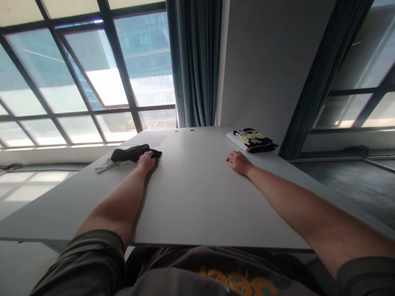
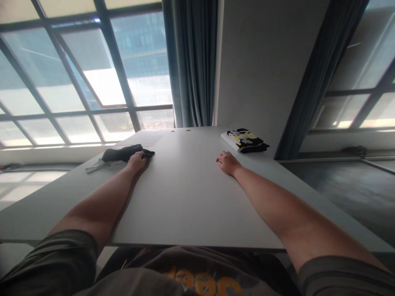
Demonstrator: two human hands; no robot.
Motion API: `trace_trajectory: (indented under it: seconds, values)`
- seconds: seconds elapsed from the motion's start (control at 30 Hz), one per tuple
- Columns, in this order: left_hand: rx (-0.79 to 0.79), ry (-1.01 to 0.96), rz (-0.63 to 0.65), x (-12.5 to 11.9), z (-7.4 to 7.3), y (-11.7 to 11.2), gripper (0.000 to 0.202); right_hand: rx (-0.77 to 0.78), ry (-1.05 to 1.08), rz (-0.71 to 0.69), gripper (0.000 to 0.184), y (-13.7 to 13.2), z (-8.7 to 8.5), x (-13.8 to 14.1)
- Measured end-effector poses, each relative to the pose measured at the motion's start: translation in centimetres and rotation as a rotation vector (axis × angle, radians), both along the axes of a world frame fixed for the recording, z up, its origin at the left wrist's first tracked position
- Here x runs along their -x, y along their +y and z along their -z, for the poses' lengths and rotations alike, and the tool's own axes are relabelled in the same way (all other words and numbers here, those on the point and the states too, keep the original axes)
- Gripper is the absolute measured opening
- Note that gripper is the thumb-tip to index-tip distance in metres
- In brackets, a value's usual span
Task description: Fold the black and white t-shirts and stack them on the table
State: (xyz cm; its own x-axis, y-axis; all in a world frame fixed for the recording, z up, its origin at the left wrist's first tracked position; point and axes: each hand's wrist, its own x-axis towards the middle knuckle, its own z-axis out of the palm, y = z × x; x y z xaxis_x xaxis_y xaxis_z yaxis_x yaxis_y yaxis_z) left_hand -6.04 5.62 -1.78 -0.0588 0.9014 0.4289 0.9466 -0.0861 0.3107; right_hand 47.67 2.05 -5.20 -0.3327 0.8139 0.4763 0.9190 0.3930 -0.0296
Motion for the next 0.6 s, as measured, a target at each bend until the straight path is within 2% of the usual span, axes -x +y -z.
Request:
trace_trajectory:
  seconds: [0.07, 0.13, 0.27, 0.33, 0.4, 0.43, 0.5, 0.6]
  values:
    - [-0.073, 0.014, 0.091, -3.1, -0.6, -0.3, 0.021, -0.015, -0.009, -0.072, 0.023, -0.5, -0.2, 1.1]
    - [-0.134, 0.022, 0.356, -6.9, -0.7, -1.2, 0.022, -0.026, -0.013, -0.141, 0.023, -0.9, -0.4, 1.9]
    - [-0.016, 0.124, 0.705, -14.2, 0.4, -4.5, 0.009, -0.079, 0.05, -0.204, 0.029, -1.3, -0.8, 2.0]
    - [0.005, 0.173, 0.917, -16.8, 0.8, -6.6, 0.012, -0.099, 0.105, -0.206, 0.032, -1.3, -1.1, 1.6]
    - [-0.056, 0.143, 1.072, -18.4, 0.8, -8.5, 0.02, -0.092, 0.15, -0.221, 0.035, -1.4, -1.4, 1.3]
    - [-0.103, 0.115, 1.111, -18.7, 0.7, -9.1, 0.025, -0.08, 0.169, -0.237, 0.037, -1.5, -1.6, 1.2]
    - [-0.198, 0.086, 1.087, -18.7, 0.5, -9.8, 0.034, -0.018, 0.193, -0.286, 0.039, -1.8, -1.8, 1.6]
    - [-0.212, 0.173, 0.893, -17.3, 0.9, -8.8, 0.043, 0.16, 0.171, -0.37, 0.039, -2.4, -1.7, 3.4]
